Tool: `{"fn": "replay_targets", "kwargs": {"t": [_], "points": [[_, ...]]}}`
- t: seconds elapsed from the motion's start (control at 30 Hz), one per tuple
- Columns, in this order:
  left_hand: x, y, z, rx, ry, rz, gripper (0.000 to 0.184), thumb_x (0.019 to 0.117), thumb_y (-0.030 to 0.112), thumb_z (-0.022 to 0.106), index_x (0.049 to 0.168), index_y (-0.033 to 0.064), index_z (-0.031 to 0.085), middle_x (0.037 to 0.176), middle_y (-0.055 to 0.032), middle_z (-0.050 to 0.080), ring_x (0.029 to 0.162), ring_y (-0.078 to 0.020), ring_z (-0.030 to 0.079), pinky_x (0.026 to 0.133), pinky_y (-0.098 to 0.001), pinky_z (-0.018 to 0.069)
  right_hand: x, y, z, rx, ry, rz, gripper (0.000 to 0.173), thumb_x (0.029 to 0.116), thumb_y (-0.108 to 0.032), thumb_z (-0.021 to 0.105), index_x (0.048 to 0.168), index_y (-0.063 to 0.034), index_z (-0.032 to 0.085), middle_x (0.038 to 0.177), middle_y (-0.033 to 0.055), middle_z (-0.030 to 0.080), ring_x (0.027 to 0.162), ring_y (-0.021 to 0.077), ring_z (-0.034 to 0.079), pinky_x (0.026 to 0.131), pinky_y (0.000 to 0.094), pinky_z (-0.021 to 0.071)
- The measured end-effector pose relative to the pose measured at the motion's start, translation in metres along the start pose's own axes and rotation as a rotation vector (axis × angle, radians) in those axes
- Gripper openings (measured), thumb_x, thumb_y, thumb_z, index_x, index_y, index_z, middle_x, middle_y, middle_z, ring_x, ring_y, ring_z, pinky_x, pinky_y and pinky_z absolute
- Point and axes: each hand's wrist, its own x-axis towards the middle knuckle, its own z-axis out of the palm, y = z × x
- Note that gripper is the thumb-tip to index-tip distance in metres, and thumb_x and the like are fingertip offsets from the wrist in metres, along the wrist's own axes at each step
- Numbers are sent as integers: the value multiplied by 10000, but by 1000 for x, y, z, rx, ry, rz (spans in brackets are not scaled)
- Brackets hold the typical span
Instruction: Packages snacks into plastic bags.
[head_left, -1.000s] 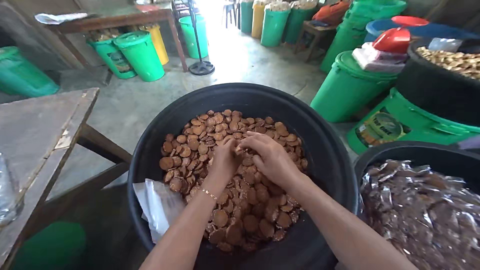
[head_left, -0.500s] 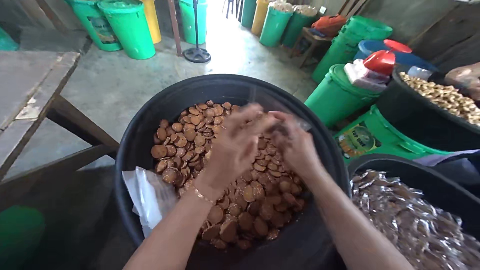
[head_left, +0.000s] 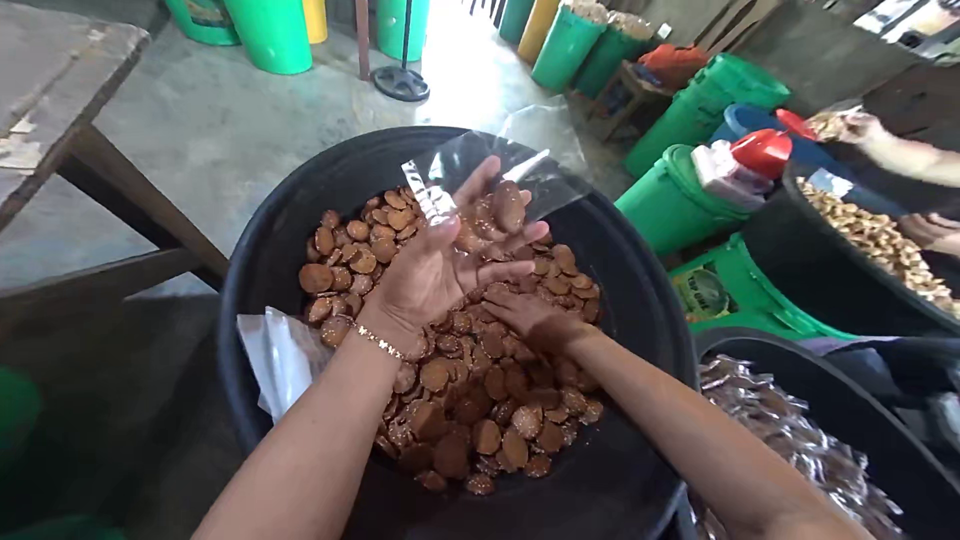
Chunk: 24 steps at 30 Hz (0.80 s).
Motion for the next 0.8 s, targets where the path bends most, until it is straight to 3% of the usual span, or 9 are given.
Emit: {"fn": "replay_targets", "kwargs": {"t": [0.07, 0.13, 0.27, 0.37, 0.43, 0.53, 0.6, 0.7, 0.8], "points": [[-2, 1, 4, -2, -44, 18, 972, 839, 398, 794, 1624, 284, 232, 1570, -150, 409, 1347, -374, 527, 966, -495, 574, -2, 1, 1, -88, -49, 15, 552, 1026, 39, 462, 1567, -56, 403, 1632, 181, 373, 1537, 399, 285, 1187, 649, 264], [-4, 2, 9, 32, -15, 18, 989, 810, 403, 816, 1616, 277, 258, 1583, -136, 402, 1356, -359, 522, 972, -498, 569, -6, -6, -7, -157, -76, 71, 471, 1022, 22, 491, 1492, -2, 481, 1540, 237, 474, 1486, 451, 353, 1157, 668, 286], [1, 1, 16, 187, 46, 22, 820, 925, 305, 650, 1624, 224, 228, 1603, -101, 359, 1251, -238, 588, 937, -373, 571, -1, -7, -9, -218, -61, 89, 409, 1027, 9, 486, 1433, 50, 510, 1498, 285, 481, 1418, 493, 418, 1108, 667, 351], [4, 0, 19, 158, 126, 28, 631, 993, 106, 557, 1581, 170, 336, 1566, -106, 438, 1243, -248, 621, 956, -359, 579, 14, -4, 0, -198, 27, -10, 446, 1023, 53, 450, 1467, 21, 474, 1458, 299, 519, 1345, 513, 499, 1097, 656, 387], [3, -1, 18, 136, 154, 40, 571, 1002, 78, 550, 1548, 155, 399, 1530, -91, 490, 1262, -260, 617, 980, -385, 576, 19, -5, 1, -169, 38, -25, 438, 1035, 35, 443, 1471, 9, 473, 1427, 303, 538, 1316, 517, 520, 1080, 650, 407], [3, 1, 17, 140, 199, 70, 442, 1033, 98, 520, 1473, 138, 514, 1491, -77, 534, 1235, -252, 636, 965, -398, 585, -2, -17, -22, -79, 38, 118, 428, 1083, -119, 424, 1495, -7, 452, 1428, 268, 553, 1298, 457, 565, 1047, 615, 453], [4, 1, 18, 137, 220, 70, 396, 1081, 168, 443, 1469, 137, 516, 1484, -72, 538, 1224, -247, 642, 936, -393, 599, -22, -13, -22, -54, 108, 224, 409, 1065, -119, 448, 1437, 43, 502, 1429, 284, 547, 1258, 453, 599, 1025, 586, 487], [6, 0, 22, 108, 223, 19, 449, 1108, 340, 347, 1486, 140, 483, 1446, -83, 565, 1183, -235, 663, 869, -386, 622, -37, 2, -5, -87, -32, 406, 452, 1064, -101, 496, 1486, 47, 432, 1523, 308, 422, 1266, 500, 569, 1009, 615, 492], [5, -1, 22, 144, 162, -58, 542, 1048, 371, 525, 1520, 121, 433, 1459, -112, 549, 1201, -252, 650, 899, -376, 611, -38, 2, -9, -75, 15, 443, 444, 1074, -147, 445, 1487, 14, 440, 1450, 305, 515, 1226, 492, 605, 969, 633, 500]]}}
